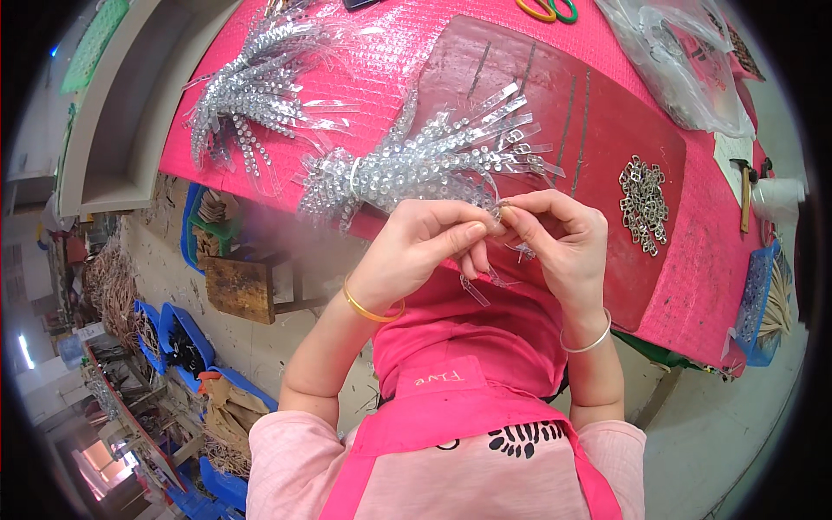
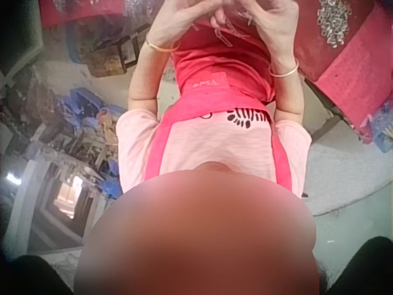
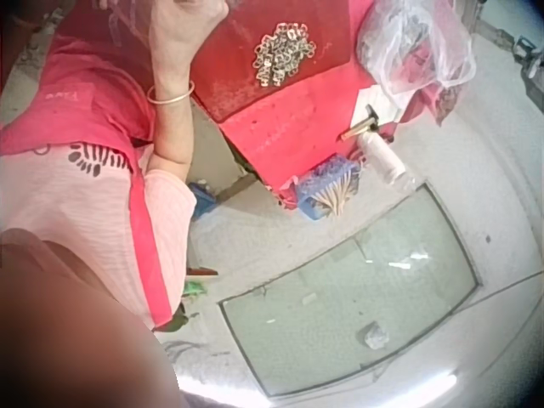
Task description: The recorder is assembling decorative silver shoe elements by attaching small metal clips to individual strips.
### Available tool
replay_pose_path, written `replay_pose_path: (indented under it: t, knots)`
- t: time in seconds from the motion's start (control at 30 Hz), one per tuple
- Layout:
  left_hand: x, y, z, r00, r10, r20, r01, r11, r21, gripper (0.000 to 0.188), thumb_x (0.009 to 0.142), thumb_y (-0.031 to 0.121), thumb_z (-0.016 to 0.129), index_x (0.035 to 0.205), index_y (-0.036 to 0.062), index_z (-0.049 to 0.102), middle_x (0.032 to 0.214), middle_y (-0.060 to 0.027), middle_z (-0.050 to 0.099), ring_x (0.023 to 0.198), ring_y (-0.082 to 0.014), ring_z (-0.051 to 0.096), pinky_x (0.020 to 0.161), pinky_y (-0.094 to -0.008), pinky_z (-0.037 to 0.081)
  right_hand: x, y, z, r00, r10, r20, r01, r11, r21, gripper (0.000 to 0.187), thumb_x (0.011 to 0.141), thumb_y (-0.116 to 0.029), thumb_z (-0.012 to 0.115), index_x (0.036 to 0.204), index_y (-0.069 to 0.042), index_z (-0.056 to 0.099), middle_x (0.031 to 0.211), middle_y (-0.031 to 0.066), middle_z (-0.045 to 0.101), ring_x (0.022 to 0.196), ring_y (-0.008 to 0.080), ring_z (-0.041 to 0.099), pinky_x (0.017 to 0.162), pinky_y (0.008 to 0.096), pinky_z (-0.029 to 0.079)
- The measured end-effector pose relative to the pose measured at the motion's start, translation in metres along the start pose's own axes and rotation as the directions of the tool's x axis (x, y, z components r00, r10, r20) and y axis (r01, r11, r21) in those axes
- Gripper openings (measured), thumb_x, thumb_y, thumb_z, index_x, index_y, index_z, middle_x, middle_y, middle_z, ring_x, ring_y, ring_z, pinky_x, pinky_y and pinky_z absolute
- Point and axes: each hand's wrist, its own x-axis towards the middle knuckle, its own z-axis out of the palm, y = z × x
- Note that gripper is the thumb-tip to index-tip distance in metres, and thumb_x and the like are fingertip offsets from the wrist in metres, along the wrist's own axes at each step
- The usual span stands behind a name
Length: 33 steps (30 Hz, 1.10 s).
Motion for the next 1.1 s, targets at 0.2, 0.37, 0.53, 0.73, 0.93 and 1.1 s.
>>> replay_pose_path:
  t: [0.2, 0.37, 0.53, 0.73, 0.93, 1.1]
  knots:
    - [-0.002, 0.003, 0.001, 1.0, 0.018, -0.002, -0.018, 0.998, 0.054, 0.019, 0.088, 0.009, 0.047, 0.095, -0.0056, 0.058, 0.067, -0.0062, 0.058, 0.059, -0.0104, 0.056, 0.056, -0.0211, 0.046, -0.001, -0.005, 0.004, 0.997, -0.044, -0.062, 0.041, 0.998, -0.047, 0.006, 0.073, 0.0, 0.063, 0.079, 0.002, 0.063, 0.068, 0.0075, 0.063, 0.063, 0.0108, 0.06, 0.056, 0.0214, 0.047]
    - [-0.005, 0.0, 0.011, 0.986, 0.129, -0.107, -0.112, 0.983, 0.147, 0.017, 0.088, 0.008, 0.048, 0.092, -0.0047, 0.058, 0.065, -0.0044, 0.058, 0.055, -0.009, 0.055, 0.051, -0.0204, 0.044, -0.003, -0.009, 0.006, 0.931, -0.364, 0.011, 0.34, 0.86, -0.381, 0.012, 0.067, 0.003, 0.065, 0.078, 0.001, 0.061, 0.067, 0.0108, 0.06, 0.06, 0.019, 0.061, 0.052, 0.0254, 0.047]
    - [-0.01, 0.002, 0.023, 0.921, 0.367, -0.13, -0.203, 0.737, 0.645, 0.015, 0.08, 0.007, 0.056, 0.091, -0.0028, 0.059, 0.07, -0.0142, 0.06, 0.055, -0.0209, 0.058, 0.052, -0.026, 0.044, -0.006, -0.003, 0.007, 0.809, -0.587, 0.029, 0.516, 0.686, -0.514, 0.019, 0.065, 0.005, 0.065, 0.082, 0.0, 0.06, 0.068, 0.0103, 0.059, 0.059, 0.0228, 0.059, 0.052, 0.0295, 0.047]
    - [0.019, 0.023, 0.009, 0.782, 0.622, 0.036, -0.478, 0.561, 0.676, 0.02, 0.075, -0.002, 0.057, 0.095, -0.003, 0.06, 0.08, -0.0107, 0.062, 0.07, -0.0147, 0.059, 0.06, -0.0224, 0.045, -0.002, -0.011, 0.01, 0.987, 0.062, -0.149, -0.025, 0.972, 0.234, 0.006, 0.08, -0.004, 0.058, 0.084, 0.002, 0.059, 0.066, 0.005, 0.058, 0.054, 0.0079, 0.054, 0.048, 0.0192, 0.042]
    - [0.021, 0.016, 0.009, 0.819, 0.572, -0.04, -0.402, 0.623, 0.671, 0.012, 0.077, 0.001, 0.055, 0.086, -0.0022, 0.062, 0.069, -0.0127, 0.062, 0.061, -0.0199, 0.062, 0.054, -0.0266, 0.047, 0.009, -0.001, 0.005, 0.974, 0.221, -0.052, -0.127, 0.719, 0.684, 0.011, 0.084, -0.008, 0.055, 0.082, 0.002, 0.057, 0.063, 0.0047, 0.056, 0.047, 0.0081, 0.05, 0.043, 0.0179, 0.039]
    - [0.021, 0.025, 0.016, 0.937, 0.319, -0.144, -0.214, 0.846, 0.488, 0.011, 0.077, 0.004, 0.057, 0.085, -0.0027, 0.061, 0.067, -0.0128, 0.061, 0.057, -0.0155, 0.061, 0.052, -0.0251, 0.047, 0.013, -0.004, -0.002, 0.974, 0.196, 0.114, -0.217, 0.664, 0.716, 0.013, 0.083, -0.008, 0.056, 0.091, 0.002, 0.055, 0.07, 0.0078, 0.059, 0.052, 0.011, 0.055, 0.048, 0.0197, 0.044]
